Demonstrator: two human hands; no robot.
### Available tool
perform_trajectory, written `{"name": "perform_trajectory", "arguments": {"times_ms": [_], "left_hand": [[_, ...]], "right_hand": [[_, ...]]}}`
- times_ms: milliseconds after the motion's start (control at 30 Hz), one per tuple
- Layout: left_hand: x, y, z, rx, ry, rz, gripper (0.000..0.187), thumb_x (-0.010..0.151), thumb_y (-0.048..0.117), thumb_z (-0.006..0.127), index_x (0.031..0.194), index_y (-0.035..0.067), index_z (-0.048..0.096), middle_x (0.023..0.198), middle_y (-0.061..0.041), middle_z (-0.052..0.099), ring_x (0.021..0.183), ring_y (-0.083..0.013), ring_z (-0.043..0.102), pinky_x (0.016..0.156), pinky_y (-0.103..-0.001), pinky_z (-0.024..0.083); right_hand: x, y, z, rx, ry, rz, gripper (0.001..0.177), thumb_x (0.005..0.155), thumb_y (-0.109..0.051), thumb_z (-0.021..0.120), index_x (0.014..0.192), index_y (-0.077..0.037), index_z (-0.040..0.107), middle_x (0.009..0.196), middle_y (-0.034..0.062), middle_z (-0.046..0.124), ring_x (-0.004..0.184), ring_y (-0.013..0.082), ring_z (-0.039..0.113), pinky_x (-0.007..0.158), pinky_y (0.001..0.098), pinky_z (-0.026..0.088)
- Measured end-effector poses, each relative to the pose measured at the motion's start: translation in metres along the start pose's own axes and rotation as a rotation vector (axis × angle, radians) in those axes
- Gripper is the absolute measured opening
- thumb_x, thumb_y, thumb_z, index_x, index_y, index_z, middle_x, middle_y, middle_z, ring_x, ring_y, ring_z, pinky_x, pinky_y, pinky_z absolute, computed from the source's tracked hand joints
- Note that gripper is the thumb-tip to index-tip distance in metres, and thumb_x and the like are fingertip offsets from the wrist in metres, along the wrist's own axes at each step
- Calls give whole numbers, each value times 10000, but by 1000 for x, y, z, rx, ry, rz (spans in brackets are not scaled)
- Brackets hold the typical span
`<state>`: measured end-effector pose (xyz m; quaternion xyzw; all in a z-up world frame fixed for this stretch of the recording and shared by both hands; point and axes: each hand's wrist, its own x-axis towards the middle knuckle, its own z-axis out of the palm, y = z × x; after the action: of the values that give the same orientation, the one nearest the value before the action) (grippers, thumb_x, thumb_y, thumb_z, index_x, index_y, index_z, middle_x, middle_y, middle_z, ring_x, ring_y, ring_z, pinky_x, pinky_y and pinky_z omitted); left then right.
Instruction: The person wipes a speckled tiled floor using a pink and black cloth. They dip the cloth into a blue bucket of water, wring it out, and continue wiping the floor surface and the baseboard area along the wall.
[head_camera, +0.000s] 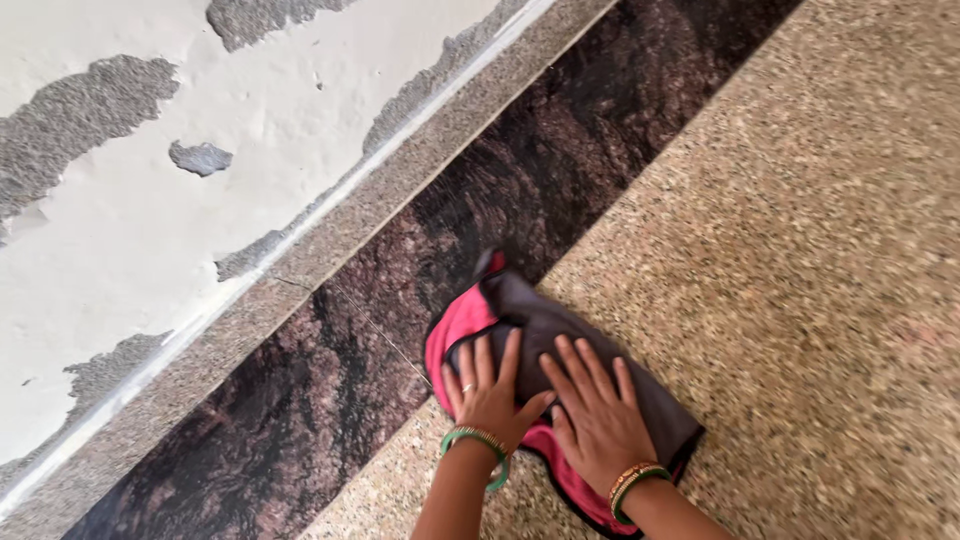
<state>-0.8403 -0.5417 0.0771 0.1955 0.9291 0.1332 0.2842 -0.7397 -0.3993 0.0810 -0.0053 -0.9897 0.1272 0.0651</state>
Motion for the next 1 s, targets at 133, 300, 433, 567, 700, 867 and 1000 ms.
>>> {"name": "perform_trajectory", "arguments": {"times_ms": [133, 300, 433, 567, 700, 867, 1000], "left_hand": [[-35, 4, 18, 60, -168, -183, 1051, 871, 745, 568, 1633, 333, -28, 1692, -204, -29, 1555, -426, -55, 1202, -653, -37], [-72, 8, 75, 167, -89, -161, 1107, 843, 810, 557, 1637, 271, 7, 1664, -240, 58, 1536, -488, 24, 1143, -730, 6], [-73, 1, 129, 269, 217, -114, 1190, 684, 857, 580, 1640, 286, 162, 1641, -239, 202, 1485, -502, 171, 1085, -758, 97], [-59, -11, 162, 303, 638, -72, 1181, 551, 867, 572, 1560, 317, 300, 1572, -208, 333, 1375, -477, 294, 1078, -780, 180], [-23, 8, 155, 320, 604, -105, 1096, 697, 821, 561, 1583, 278, 213, 1597, -229, 229, 1461, -500, 205, 1090, -813, 155], [74, 89, 111, 209, 397, -35, 1107, 783, 795, 545, 1627, 253, 77, 1652, -259, 13, 1478, -551, -12, 1023, -842, 77], [158, 194, 99, 258, 354, 27, 1082, 814, 803, 514, 1636, 274, 51, 1676, -230, -48, 1515, -519, -53, 1071, -821, 72]], "right_hand": [[-30, -2, -2, 43, -57, -119, 680, 923, -345, 461, 1551, -133, 310, 1632, 117, 249, 1497, 309, 214, 1165, 573, 134], [-87, 4, 11, 86, -27, -164, 670, 939, -370, 478, 1543, -114, 339, 1620, 145, 272, 1489, 312, 233, 1139, 565, 154], [-111, 13, 19, 90, 25, -186, 668, 957, -373, 484, 1552, -93, 366, 1636, 124, 299, 1507, 283, 249, 1151, 541, 172], [-102, 24, 8, 160, -16, -208, 657, 944, -336, 516, 1540, -82, 407, 1646, 117, 324, 1524, 267, 260, 1183, 548, 169], [-69, 61, -12, 301, -142, -153, 637, 926, -287, 543, 1524, -95, 438, 1663, 95, 325, 1540, 248, 255, 1209, 551, 157], [-19, 160, -22, 277, -53, -92, 632, 919, -308, 558, 1522, -153, 445, 1643, 67, 328, 1529, 231, 248, 1205, 549, 148], [0, 263, -30, 176, 60, 18, 623, 908, -307, 572, 1504, -161, 463, 1636, 62, 340, 1523, 225, 261, 1215, 541, 169]]}}
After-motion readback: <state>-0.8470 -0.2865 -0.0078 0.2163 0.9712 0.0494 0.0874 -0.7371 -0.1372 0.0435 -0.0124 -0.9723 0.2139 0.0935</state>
